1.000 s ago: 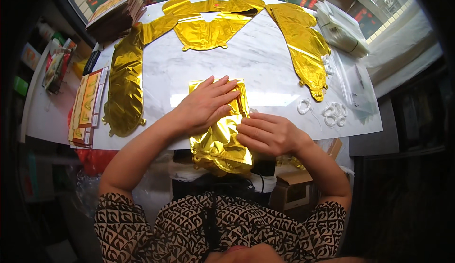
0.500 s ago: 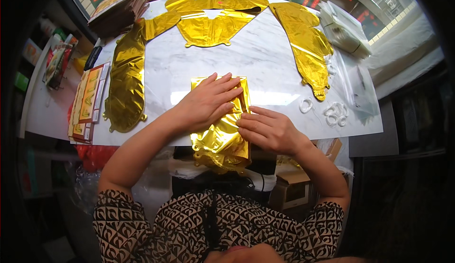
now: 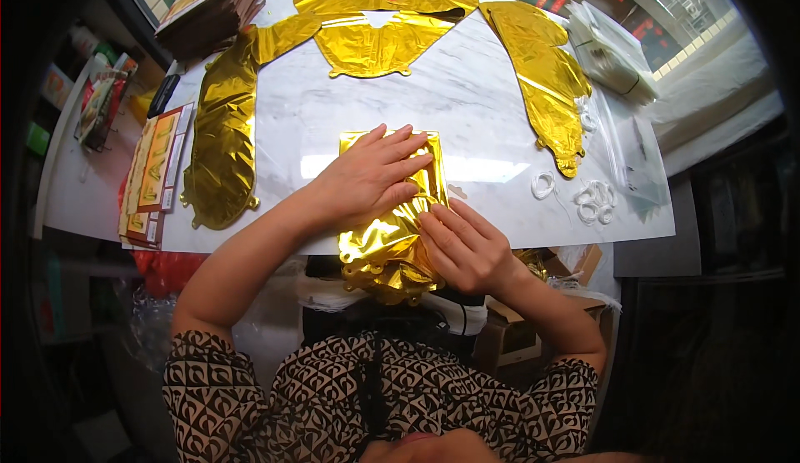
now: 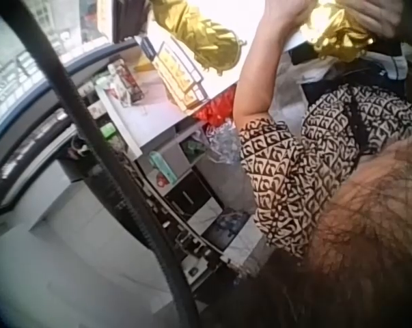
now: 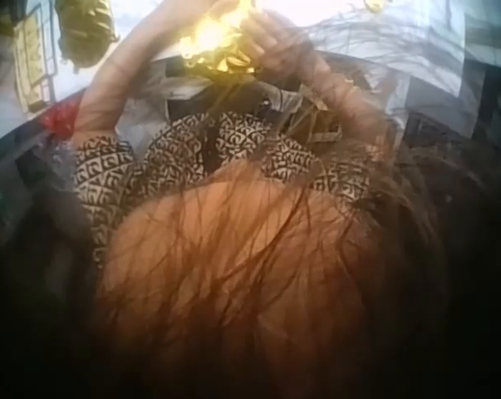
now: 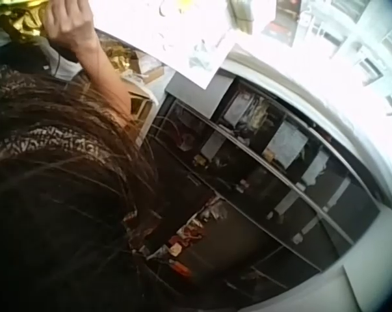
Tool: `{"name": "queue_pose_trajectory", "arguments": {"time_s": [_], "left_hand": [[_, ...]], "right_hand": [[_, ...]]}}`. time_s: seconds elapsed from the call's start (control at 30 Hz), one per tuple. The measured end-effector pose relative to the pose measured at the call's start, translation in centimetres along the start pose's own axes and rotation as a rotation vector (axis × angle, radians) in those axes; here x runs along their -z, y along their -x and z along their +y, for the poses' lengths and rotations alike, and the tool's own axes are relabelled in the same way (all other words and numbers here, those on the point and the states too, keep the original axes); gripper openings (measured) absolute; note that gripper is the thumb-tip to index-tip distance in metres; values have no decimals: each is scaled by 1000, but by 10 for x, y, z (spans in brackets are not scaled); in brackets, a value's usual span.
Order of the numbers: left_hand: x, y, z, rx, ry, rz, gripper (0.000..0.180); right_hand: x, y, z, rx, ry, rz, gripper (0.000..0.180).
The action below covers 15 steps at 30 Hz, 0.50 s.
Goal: The person folds a gold foil balloon by hand and places it into a plastic sleeve. They then pick up a larger gold foil balloon, fold it into a smaller shape, and press it flat on the table.
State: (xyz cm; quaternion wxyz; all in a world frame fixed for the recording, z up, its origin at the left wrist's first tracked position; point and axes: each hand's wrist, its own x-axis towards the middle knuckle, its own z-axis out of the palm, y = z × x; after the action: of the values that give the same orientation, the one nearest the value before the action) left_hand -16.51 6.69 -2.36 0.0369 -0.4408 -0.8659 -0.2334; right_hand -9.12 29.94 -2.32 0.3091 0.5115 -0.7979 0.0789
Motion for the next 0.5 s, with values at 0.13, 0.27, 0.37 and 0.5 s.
{"name": "queue_pose_trajectory", "arguments": {"time_s": [0.13,0.27,0.37,0.5], "left_hand": [[-1,0,-1,-5,-11,4,47],[2,0,1,-4,-9,-5,47],[2,0,1,-16,-30,-16,48],[1,1,3,-16,-50,-15,49]], "right_hand": [[1,3,-5,13,-6,67,17],[-2,10,-12,9,-30,75,18],[-4,14,-15,-7,-33,70,19],[-4,20,-17,5,-7,70,19]]}}
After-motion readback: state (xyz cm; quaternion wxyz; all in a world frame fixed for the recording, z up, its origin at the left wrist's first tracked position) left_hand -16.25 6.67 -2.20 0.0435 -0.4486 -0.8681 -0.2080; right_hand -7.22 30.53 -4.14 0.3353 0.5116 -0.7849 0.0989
